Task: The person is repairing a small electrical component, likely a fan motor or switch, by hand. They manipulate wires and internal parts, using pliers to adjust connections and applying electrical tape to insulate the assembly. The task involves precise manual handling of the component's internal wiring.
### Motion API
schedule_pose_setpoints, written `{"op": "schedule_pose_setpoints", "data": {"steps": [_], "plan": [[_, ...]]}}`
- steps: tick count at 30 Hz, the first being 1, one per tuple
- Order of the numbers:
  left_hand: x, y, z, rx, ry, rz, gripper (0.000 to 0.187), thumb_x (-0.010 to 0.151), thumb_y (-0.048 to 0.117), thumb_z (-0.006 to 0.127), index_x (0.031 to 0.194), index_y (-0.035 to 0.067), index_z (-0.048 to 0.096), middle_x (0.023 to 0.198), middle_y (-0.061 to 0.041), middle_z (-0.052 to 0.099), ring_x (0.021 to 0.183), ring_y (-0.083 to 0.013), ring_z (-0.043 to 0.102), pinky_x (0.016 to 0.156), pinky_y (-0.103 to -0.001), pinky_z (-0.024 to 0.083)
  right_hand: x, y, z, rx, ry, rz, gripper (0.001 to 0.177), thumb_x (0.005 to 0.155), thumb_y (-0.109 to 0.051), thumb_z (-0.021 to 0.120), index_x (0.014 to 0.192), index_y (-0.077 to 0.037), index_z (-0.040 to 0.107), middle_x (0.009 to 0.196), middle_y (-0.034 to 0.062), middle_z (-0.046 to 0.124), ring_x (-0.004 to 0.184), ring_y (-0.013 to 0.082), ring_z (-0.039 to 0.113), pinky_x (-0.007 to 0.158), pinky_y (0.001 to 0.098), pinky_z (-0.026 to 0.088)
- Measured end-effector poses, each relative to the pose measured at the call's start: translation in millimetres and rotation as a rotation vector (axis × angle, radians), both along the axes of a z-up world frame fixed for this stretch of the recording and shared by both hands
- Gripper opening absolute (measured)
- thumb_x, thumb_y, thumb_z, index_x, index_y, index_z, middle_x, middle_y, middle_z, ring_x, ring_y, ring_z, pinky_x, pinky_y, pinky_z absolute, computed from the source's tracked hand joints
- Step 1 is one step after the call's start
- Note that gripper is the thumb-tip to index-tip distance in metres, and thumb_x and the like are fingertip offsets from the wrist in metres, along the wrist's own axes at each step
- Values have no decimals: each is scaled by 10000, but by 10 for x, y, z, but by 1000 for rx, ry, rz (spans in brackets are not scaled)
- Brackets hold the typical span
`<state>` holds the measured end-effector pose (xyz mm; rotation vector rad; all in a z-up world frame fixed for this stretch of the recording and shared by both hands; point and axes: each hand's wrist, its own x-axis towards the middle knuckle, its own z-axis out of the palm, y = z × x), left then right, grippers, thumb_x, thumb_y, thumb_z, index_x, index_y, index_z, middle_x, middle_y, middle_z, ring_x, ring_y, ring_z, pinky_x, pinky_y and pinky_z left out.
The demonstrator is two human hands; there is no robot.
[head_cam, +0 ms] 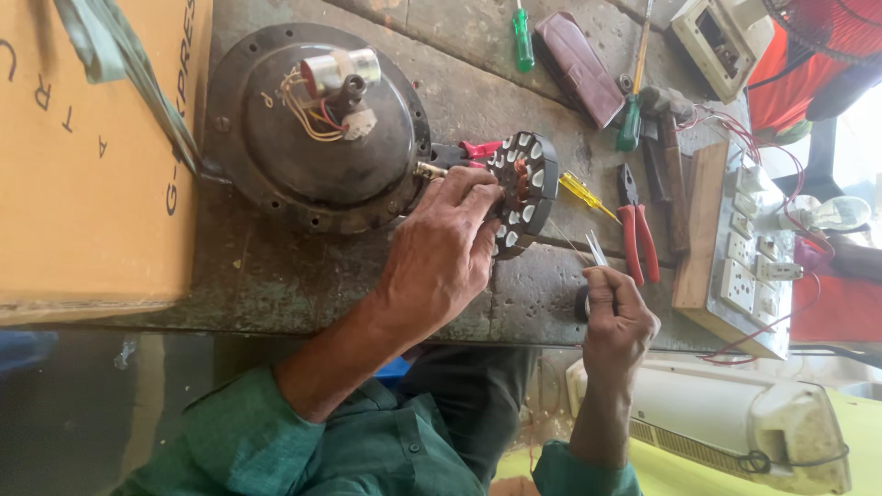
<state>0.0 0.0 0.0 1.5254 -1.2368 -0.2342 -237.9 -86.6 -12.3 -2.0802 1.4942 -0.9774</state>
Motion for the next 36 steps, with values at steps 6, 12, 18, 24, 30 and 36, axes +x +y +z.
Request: {"op": "schedule_pose_setpoints", "data": {"steps": [6, 12, 18, 24, 30, 36], "plan": [[-38, 44, 79, -32, 3, 34, 357, 894, 97, 734, 1231, 30, 636, 1247, -120, 660, 1151, -342, 636, 951, -427, 533, 18, -16, 27, 15, 62, 6, 158, 1026, -177, 694, 1059, -44, 773, 690, -21, 583, 627, 43, 467, 566, 241, 374], [-50, 81, 91, -151, 69, -5, 371, 944, 88, 719, 1292, 20, 608, 1323, -152, 647, 1222, -352, 633, 1054, -442, 519, 12, -45, 88, -9, 62, 36, 142, 1027, -157, 700, 1073, -40, 765, 714, -44, 599, 635, 32, 474, 564, 238, 382], [-90, 92, 199, -145, -37, -15, 531, 826, 200, 830, 1267, 3, 610, 1268, -183, 644, 1153, -359, 634, 995, -445, 517, 29, -17, 111, 36, 7, 25, 147, 1029, -153, 705, 1086, -30, 761, 693, -18, 563, 628, 43, 479, 569, 242, 378], [-249, -14, 164, -135, -95, 87, 490, 862, 169, 847, 1263, 30, 601, 1225, -156, 675, 1146, -340, 680, 1013, -425, 552, 0, 22, 20, -133, -6, 35, 145, 1071, -134, 711, 1132, -7, 742, 844, 84, 697, 721, 116, 602, 699, 265, 468], [-384, -83, 147, -119, -66, 124, 463, 872, 101, 813, 1260, 16, 575, 1172, -159, 665, 1004, -260, 697, 887, -361, 590, -49, 30, -100, -228, -60, 89, 117, 1142, -129, 718, 1126, -15, 734, 1031, 146, 760, 910, 192, 745, 843, 293, 555], [-448, -128, 113, -113, -98, 162, 448, 881, 90, 817, 1252, 7, 578, 1126, -115, 669, 965, -208, 685, 860, -339, 581, -137, 7, -227, -248, -77, 105, 94, 1163, -125, 750, 1144, -33, 740, 1009, 143, 743, 826, 224, 728, 767, 289, 544]]}}
